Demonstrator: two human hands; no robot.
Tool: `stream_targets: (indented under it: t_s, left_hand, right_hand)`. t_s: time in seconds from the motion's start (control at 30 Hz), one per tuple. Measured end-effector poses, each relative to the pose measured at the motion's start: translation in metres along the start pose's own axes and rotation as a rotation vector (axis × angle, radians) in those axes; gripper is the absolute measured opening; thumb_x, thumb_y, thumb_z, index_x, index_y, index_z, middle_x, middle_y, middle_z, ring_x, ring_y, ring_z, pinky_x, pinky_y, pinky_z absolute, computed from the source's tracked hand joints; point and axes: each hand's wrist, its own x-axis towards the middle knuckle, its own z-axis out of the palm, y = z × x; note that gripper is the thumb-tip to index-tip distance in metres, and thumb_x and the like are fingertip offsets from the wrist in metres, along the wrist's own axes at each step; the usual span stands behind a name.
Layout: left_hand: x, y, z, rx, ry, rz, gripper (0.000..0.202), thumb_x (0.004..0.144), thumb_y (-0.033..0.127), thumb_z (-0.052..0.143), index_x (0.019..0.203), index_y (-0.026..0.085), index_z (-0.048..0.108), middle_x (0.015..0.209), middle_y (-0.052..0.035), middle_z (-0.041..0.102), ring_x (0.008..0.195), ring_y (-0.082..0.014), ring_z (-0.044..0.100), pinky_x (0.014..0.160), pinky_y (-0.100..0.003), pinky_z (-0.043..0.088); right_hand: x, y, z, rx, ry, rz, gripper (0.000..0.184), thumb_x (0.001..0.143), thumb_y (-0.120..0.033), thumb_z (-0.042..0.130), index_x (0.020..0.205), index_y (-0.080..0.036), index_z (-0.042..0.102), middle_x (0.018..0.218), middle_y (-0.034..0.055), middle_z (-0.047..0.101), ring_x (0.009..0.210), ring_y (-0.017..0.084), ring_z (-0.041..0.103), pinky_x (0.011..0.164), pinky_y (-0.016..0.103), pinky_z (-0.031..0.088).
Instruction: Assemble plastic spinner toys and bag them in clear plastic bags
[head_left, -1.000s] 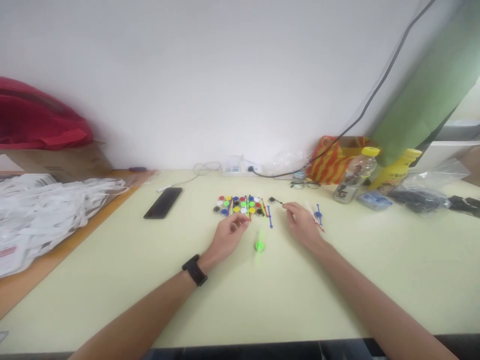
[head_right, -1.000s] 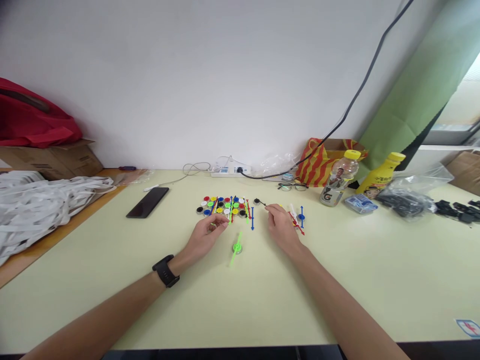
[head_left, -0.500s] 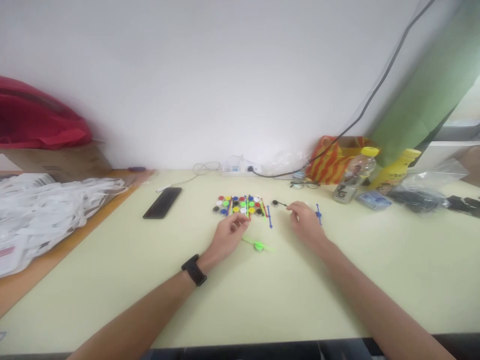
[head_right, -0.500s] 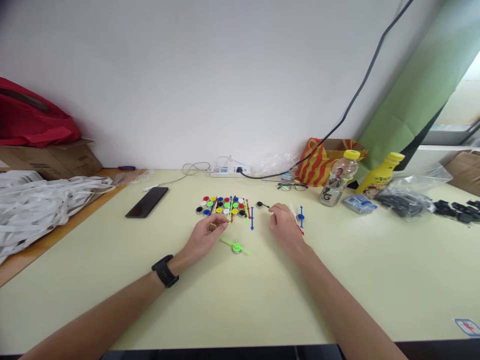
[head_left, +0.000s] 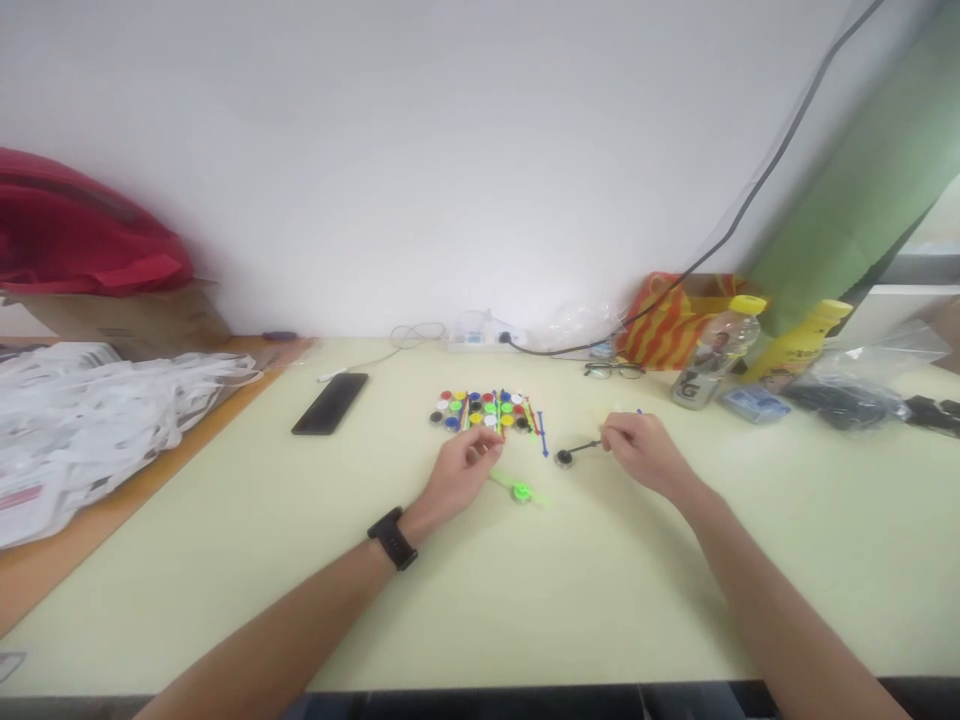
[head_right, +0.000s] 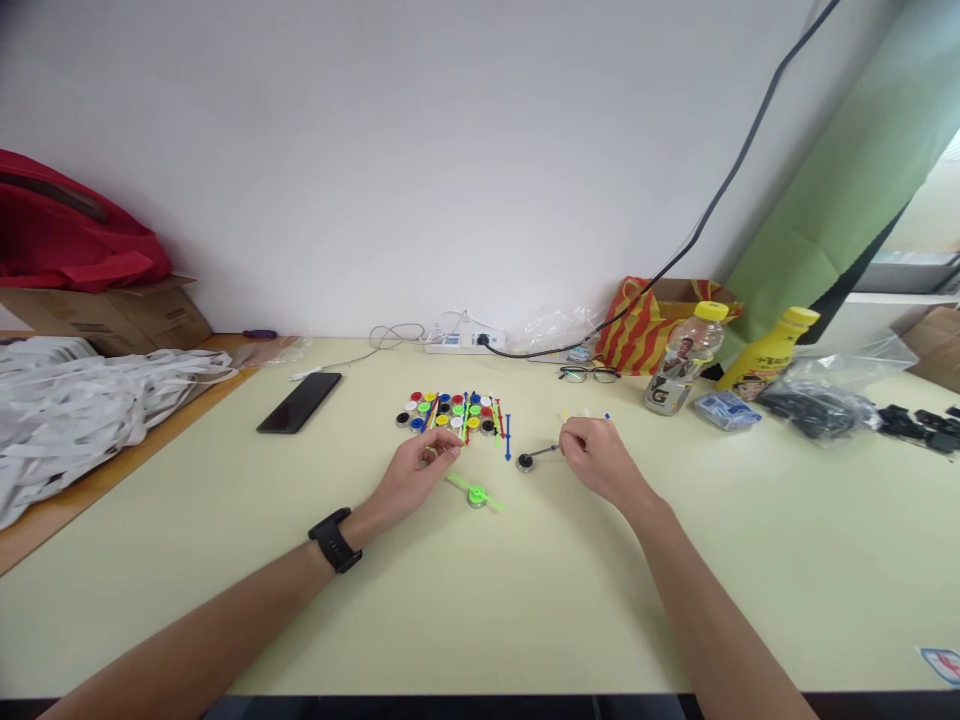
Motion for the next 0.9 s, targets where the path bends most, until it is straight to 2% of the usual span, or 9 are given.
stream_targets:
  t_s: [0.13, 0.27, 0.37, 0.47, 0.57, 0.63, 0.77, 0.9]
  left_hand:
    - [0.0, 0.0, 0.0, 0.004, -0.032, 0.008, 0.02, 0.095, 0.037, 0.059, 0.101, 0.021, 0.069, 0.094, -0.0026, 0.069, 0.078, -0.0161, 0.059, 0.066, -0.028, 0.045]
    - [-0.001, 0.002, 0.001, 0.024, -0.061, 0.024, 0.019, 0.095, 0.036, 0.061, 0.104, 0.022, 0.069, 0.098, -0.0027, 0.071, 0.082, -0.0173, 0.062, 0.071, -0.029, 0.047]
    - [-0.002, 0.005, 0.0, 0.046, -0.091, 0.04, 0.018, 0.095, 0.035, 0.061, 0.106, 0.023, 0.07, 0.103, -0.0029, 0.072, 0.087, -0.0181, 0.064, 0.076, -0.03, 0.047]
    - [-0.003, 0.007, 0.0, 0.051, -0.109, 0.05, 0.018, 0.095, 0.034, 0.061, 0.105, 0.022, 0.071, 0.107, -0.0036, 0.073, 0.087, -0.0181, 0.064, 0.078, -0.031, 0.048]
    - [-0.003, 0.007, -0.001, 0.045, -0.124, 0.062, 0.018, 0.096, 0.034, 0.06, 0.104, 0.022, 0.072, 0.108, -0.0045, 0.072, 0.088, -0.0184, 0.065, 0.08, -0.031, 0.048]
    - [-0.003, 0.007, -0.001, 0.034, -0.138, 0.075, 0.02, 0.097, 0.033, 0.058, 0.104, 0.022, 0.073, 0.108, -0.005, 0.072, 0.092, -0.0192, 0.066, 0.082, -0.031, 0.049]
    - [-0.003, 0.009, -0.002, 0.025, -0.164, 0.117, 0.024, 0.1, 0.03, 0.052, 0.102, 0.022, 0.074, 0.108, -0.005, 0.072, 0.103, -0.0216, 0.065, 0.092, -0.033, 0.048]
    - [-0.002, 0.012, -0.004, 0.048, -0.163, 0.096, 0.029, 0.101, 0.026, 0.046, 0.099, 0.021, 0.074, 0.107, -0.0053, 0.072, 0.106, -0.0228, 0.064, 0.096, -0.035, 0.046]
  right_hand:
    - [-0.003, -0.017, 0.01, 0.137, -0.157, -0.018, 0.027, 0.079, -0.01, 0.042, 0.065, -0.02, 0.063, 0.071, 0.0018, 0.069, 0.065, 0.016, 0.058, 0.065, 0.028, 0.041]
    - [-0.007, -0.032, 0.028, 0.256, -0.239, -0.044, 0.031, 0.079, -0.008, 0.042, 0.075, -0.02, 0.07, 0.081, 0.0027, 0.073, 0.07, 0.017, 0.061, 0.066, 0.029, 0.042]
    - [-0.007, -0.033, 0.032, 0.301, -0.208, -0.051, 0.031, 0.08, -0.007, 0.042, 0.075, -0.02, 0.07, 0.082, 0.0034, 0.072, 0.075, 0.019, 0.064, 0.071, 0.031, 0.045]
    - [-0.005, -0.03, 0.029, 0.3, -0.103, -0.042, 0.031, 0.084, -0.007, 0.042, 0.076, -0.02, 0.069, 0.084, 0.005, 0.071, 0.08, 0.02, 0.065, 0.076, 0.034, 0.047]
    - [-0.007, -0.035, 0.03, 0.305, 0.014, -0.062, 0.025, 0.09, -0.013, 0.047, 0.092, -0.02, 0.071, 0.095, 0.0072, 0.069, 0.083, 0.021, 0.064, 0.074, 0.034, 0.049]
    - [-0.012, -0.045, 0.037, 0.332, 0.044, -0.101, 0.019, 0.091, -0.021, 0.057, 0.106, -0.021, 0.068, 0.103, 0.0082, 0.066, 0.083, 0.02, 0.065, 0.073, 0.034, 0.052]
    - [-0.023, -0.068, 0.059, 0.421, -0.033, -0.202, 0.035, 0.086, -0.024, 0.071, 0.119, -0.025, 0.061, 0.116, 0.0077, 0.059, 0.091, 0.02, 0.067, 0.085, 0.036, 0.056]
    - [-0.03, -0.077, 0.074, 0.477, -0.123, -0.232, 0.032, 0.089, -0.018, 0.064, 0.12, -0.026, 0.058, 0.12, 0.0073, 0.056, 0.091, 0.017, 0.07, 0.088, 0.035, 0.058]
